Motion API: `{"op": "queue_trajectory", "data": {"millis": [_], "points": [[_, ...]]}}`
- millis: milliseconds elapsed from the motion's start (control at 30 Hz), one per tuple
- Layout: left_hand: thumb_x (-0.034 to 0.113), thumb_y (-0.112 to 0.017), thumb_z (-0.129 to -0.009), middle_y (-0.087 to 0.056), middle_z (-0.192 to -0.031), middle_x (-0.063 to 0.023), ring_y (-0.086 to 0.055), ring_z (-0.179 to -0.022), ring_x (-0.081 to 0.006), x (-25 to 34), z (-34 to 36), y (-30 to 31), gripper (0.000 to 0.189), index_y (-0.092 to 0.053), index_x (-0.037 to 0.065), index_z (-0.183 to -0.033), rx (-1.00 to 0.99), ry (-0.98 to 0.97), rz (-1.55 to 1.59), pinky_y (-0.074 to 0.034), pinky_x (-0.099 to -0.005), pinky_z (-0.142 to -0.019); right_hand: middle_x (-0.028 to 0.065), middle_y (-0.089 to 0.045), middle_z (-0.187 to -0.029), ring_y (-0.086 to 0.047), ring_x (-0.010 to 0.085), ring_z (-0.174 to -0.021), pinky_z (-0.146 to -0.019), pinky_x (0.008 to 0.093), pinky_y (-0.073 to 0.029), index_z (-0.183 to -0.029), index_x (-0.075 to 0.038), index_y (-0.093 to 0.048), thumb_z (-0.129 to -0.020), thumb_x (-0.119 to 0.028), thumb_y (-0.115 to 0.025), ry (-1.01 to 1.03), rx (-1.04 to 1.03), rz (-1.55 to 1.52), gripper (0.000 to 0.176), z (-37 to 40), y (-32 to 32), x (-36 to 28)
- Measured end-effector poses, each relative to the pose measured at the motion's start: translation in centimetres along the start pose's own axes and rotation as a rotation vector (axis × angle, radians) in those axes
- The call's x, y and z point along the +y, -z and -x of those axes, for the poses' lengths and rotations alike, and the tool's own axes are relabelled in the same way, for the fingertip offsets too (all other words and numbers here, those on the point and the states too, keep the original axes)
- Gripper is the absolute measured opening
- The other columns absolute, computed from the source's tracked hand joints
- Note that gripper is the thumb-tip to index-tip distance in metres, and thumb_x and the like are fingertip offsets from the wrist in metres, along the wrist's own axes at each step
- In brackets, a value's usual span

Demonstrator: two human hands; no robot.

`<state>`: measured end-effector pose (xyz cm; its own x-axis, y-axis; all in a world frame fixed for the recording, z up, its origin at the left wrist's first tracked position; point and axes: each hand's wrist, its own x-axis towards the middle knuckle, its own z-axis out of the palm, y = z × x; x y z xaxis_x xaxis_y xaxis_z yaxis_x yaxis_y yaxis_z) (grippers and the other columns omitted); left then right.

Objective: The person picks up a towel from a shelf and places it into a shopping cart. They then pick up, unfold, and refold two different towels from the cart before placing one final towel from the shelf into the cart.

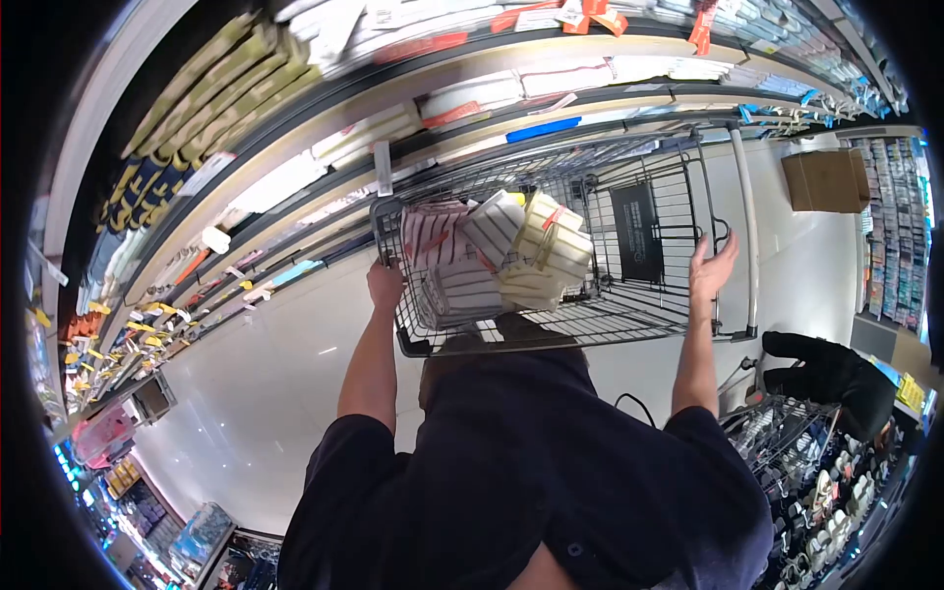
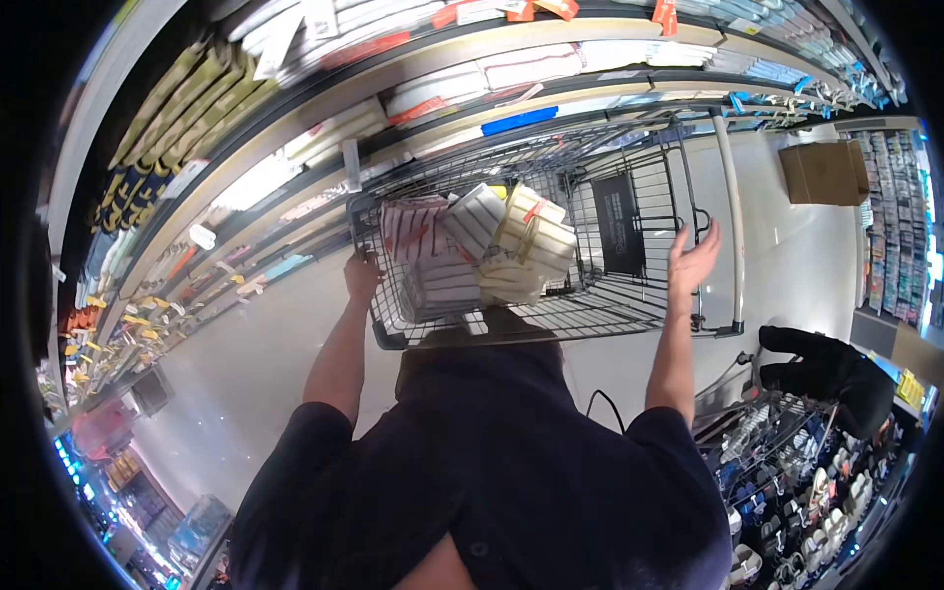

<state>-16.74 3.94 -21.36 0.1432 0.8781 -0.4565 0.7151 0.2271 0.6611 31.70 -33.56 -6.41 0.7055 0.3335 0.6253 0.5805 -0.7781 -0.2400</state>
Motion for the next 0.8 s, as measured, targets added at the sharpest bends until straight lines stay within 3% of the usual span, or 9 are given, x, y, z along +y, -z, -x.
{"op": "queue_trajectory", "data": {"millis": [67, 133, 233, 333, 400, 433, 500, 600, 800], "points": [[0.017, -0.057, -0.096, -0.072, -0.079, -0.0142, -0.072, -0.062, -0.0205, -0.1, 0.7, 0.0, 0.023, -0.069, 0.003, -0.110, -0.001, 0.011, 0.093, -0.056, -0.0324, -0.050, 0.0243, -0.046, -0.139, -0.042, 0.0421, -0.131, -0.108, 0.0533, -0.034, -0.131, -0.005, -0.055, -0.085, -0.017, -0.067, 0.214, -0.007, -0.141, 0.049, 0.7, 0.2, -6.7], [0.012, -0.057, -0.095, -0.072, -0.088, -0.0129, -0.072, -0.063, -0.0203, 0.2, 0.9, 0.4, 0.023, -0.067, 0.002, -0.114, -0.045, 0.043, 0.078, -0.056, -0.0304, -0.048, 0.0229, -0.053, -0.133, -0.043, 0.0425, -0.131, -0.111, 0.0565, -0.029, -0.130, 0.000, -0.055, -0.085, -0.007, -0.060, 0.250, -0.059, -0.254, 0.045, 2.9, -1.8, -11.7], [0.012, -0.058, -0.095, -0.072, -0.089, -0.0130, -0.072, -0.062, -0.0205, 1.1, 1.2, 0.1, 0.024, -0.067, 0.001, -0.115, -0.043, 0.017, 0.136, -0.056, -0.0301, -0.047, 0.0199, -0.055, -0.132, -0.052, 0.0378, -0.125, -0.109, 0.0468, -0.039, -0.125, -0.002, -0.056, -0.083, -0.006, -0.062, 0.228, -0.497, -0.662, 0.043, 7.4, -8.3, -15.4], [0.011, -0.059, -0.095, -0.072, -0.091, -0.0126, -0.072, -0.062, -0.0207, 1.4, 1.8, 0.2, 0.026, -0.065, 0.001, -0.118, -0.008, 0.033, 0.152, -0.056, -0.0298, -0.047, 0.0189, -0.057, -0.131, -0.055, 0.0396, -0.120, -0.104, 0.0474, -0.044, -0.124, -0.002, -0.055, -0.084, -0.009, -0.065, 0.332, -0.482, -0.686, 0.042, 13.4, -15.8, -17.1], [0.011, -0.060, -0.095, -0.073, -0.093, -0.0120, -0.072, -0.062, -0.0202, 1.5, 1.5, 0.2, 0.028, -0.064, 0.000, -0.120, -0.010, 0.028, 0.139, -0.056, -0.0297, -0.047, 0.0284, -0.056, -0.126, -0.061, 0.0438, -0.108, -0.095, 0.0503, -0.050, -0.126, 0.000, -0.055, -0.085, -0.016, -0.062, 0.190, -0.939, -0.704, 0.045, 14.0, -18.4, -18.8], [0.010, -0.060, -0.095, -0.073, -0.097, -0.0114, -0.072, -0.062, -0.0197, 1.7, 1.6, 0.2, 0.029, -0.064, 0.000, -0.121, -0.008, 0.053, 0.133, -0.056, -0.0293, -0.047, 0.0284, -0.056, -0.126, -0.061, 0.0438, -0.108, -0.095, 0.0503, -0.050, -0.126, 0.000, -0.055, -0.085, -0.016, -0.062, 0.193, -0.941, -0.707, 0.045, 14.0, -19.0, -19.8], [0.010, -0.059, -0.095, -0.073, -0.098, -0.0113, -0.072, -0.062, -0.0196, 1.8, 2.0, 0.3, 0.029, -0.063, 0.000, -0.122, -0.009, 0.057, 0.127, -0.056, -0.0291, -0.047, 0.0255, -0.055, -0.132, -0.055, 0.0392, -0.121, -0.101, 0.0459, -0.046, -0.135, 0.002, -0.048, -0.090, -0.026, -0.063, 0.046, -1.197, -0.512, 0.055, 13.7, -19.9, -21.4], [0.010, -0.058, -0.096, -0.072, -0.102, -0.0108, -0.072, -0.062, -0.0194, 1.4, 1.3, 0.3, 0.030, -0.062, 0.000, -0.123, -0.018, 0.042, 0.136, -0.056, -0.0285, -0.048, 0.0271, -0.052, -0.135, -0.054, 0.0407, -0.122, -0.101, 0.0469, -0.046, -0.140, 0.003, -0.042, -0.090, -0.033, -0.062, 0.080, -1.325, -0.454, 0.065, 17.1, -25.7, -21.5], [0.012, -0.055, -0.099, -0.070, -0.108, -0.0108, -0.069, -0.063, -0.0172, 1.4, 1.4, 0.4, 0.035, -0.055, -0.001, -0.131, -0.072, 0.096, 0.150, -0.057, -0.0285, -0.051, 0.0300, -0.052, -0.134, -0.050, 0.0428, -0.127, -0.104, 0.0480, -0.043, -0.144, 0.006, -0.034, -0.085, -0.033, -0.067, 0.166, -1.448, -0.411, 0.078, 17.8, -29.1, -22.7]]}}
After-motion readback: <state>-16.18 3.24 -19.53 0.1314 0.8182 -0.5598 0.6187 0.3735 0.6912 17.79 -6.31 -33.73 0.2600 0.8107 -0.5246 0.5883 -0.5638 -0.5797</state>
